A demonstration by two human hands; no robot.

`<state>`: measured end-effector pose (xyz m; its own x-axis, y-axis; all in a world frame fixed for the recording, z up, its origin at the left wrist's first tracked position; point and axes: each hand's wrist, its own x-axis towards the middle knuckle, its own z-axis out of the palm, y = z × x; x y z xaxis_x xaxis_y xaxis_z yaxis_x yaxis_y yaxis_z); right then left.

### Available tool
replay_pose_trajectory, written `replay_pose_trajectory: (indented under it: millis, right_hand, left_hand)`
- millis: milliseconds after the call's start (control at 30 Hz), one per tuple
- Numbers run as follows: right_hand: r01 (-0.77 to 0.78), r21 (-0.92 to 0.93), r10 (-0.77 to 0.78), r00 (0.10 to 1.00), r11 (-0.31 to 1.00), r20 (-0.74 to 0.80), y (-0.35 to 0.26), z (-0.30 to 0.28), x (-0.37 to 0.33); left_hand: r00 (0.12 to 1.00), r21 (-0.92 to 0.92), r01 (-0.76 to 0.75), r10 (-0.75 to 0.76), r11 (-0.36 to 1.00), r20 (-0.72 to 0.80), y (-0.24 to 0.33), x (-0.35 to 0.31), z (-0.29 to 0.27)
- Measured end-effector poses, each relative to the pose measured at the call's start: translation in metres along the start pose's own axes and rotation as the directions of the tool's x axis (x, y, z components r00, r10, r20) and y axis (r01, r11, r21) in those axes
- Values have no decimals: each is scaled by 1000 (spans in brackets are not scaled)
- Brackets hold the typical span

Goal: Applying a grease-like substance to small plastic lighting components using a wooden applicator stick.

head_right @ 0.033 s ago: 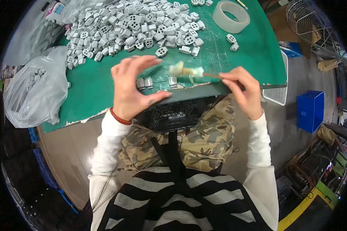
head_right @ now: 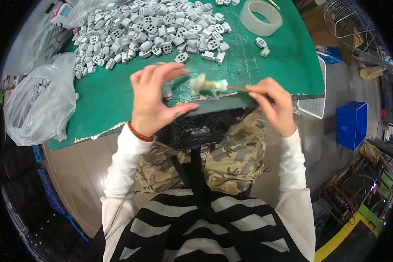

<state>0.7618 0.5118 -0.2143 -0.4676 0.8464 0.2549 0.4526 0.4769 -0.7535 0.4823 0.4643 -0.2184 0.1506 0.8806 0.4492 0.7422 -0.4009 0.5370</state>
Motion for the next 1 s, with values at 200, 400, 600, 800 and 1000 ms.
replay_pose_trajectory:
  millis: [200,400,600,800,1000]
  right_hand:
    - [80,4,-80,993,997,83,7,6,-5]
    - [154,11,-154,984,988,89,6,17,6]
    - [115,-42,-112,991,992,69,5,17,4]
    - [-85,160,121,966,983,-229,2,13,-4]
    - [215,-22,-215,977,976,4,-39,56,14]
  left_hand:
    - [989,-82,93,-82,992,126,-1,6,21]
    - [983,-88,115,-101,989,155,-2,6,19]
    - [987,-78,80,-68,994,143,-8,5,17]
    - [994,-55,19,-24,998,-102,-17,-8,-31]
    - [951,-176,297,-308,938,-36,-52,-54,-44]
